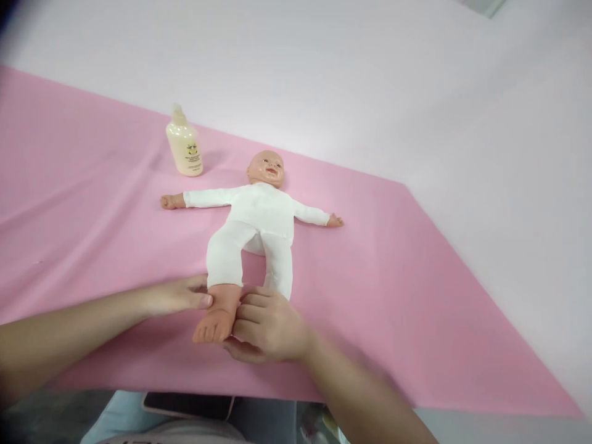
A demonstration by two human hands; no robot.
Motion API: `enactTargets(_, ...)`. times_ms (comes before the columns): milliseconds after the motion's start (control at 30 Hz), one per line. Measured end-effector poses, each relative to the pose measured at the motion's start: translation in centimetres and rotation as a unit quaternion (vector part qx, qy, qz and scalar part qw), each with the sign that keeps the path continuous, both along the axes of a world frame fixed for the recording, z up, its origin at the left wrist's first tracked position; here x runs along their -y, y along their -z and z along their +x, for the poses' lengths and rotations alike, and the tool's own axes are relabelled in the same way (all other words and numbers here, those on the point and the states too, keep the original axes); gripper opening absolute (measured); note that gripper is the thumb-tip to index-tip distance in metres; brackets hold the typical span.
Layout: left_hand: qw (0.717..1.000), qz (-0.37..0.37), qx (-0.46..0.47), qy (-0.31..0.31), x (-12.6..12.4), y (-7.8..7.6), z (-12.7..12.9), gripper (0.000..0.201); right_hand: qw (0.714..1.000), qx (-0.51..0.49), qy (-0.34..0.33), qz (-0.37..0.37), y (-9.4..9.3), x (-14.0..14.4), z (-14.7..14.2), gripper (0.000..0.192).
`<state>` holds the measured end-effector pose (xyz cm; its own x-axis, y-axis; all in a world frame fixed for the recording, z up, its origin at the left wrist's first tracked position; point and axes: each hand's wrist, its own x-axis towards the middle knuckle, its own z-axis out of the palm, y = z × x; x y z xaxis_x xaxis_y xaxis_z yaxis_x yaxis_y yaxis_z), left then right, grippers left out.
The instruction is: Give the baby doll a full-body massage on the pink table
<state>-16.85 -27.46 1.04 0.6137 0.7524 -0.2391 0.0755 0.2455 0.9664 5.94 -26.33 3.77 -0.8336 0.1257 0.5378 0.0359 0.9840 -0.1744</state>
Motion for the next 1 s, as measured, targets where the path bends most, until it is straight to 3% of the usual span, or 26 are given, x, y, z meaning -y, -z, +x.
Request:
enactTargets(67,1.000,-0.011,0.010,-0.012,0.1,-0.2,0.1,0.064,1.000,-0.010,0.009,0.003,0.1,0.0,0.2,0.013)
enactTargets(267,0.998,-0.015,0.045,0.028,0.0,-1.0,0.7,0.046,0.996,-0.078,0.020,-0.031,-0.3,0.0,0.1,0.024)
enactTargets(400,0.999,-0.014,0.036,0.019,0.0,-1.1,1.2,0.043,0.998,-0.060,0.010,-0.023,-0.5,0.0,-0.2,0.039)
enactTargets(567,0.999,-0.010,0.035,0.008,-0.1,-1.1,1.3,0.042,0.999,-0.036,0.007,-0.015,-0.4,0.2,-0.2,0.032)
enactTargets(800,0.989,-0.035,0.086,-0.112,0.1,-1.5,1.4,0.063,0.998,-0.056,-0.008,0.002,-0.6,0.4,-0.5,0.009)
enactTargets(1000,0.977,-0.032,0.089,-0.193,0.0,-1.5,1.7,0.092,0.999,-0.017,-0.010,-0.026,-0.5,0.4,-0.8,0.014)
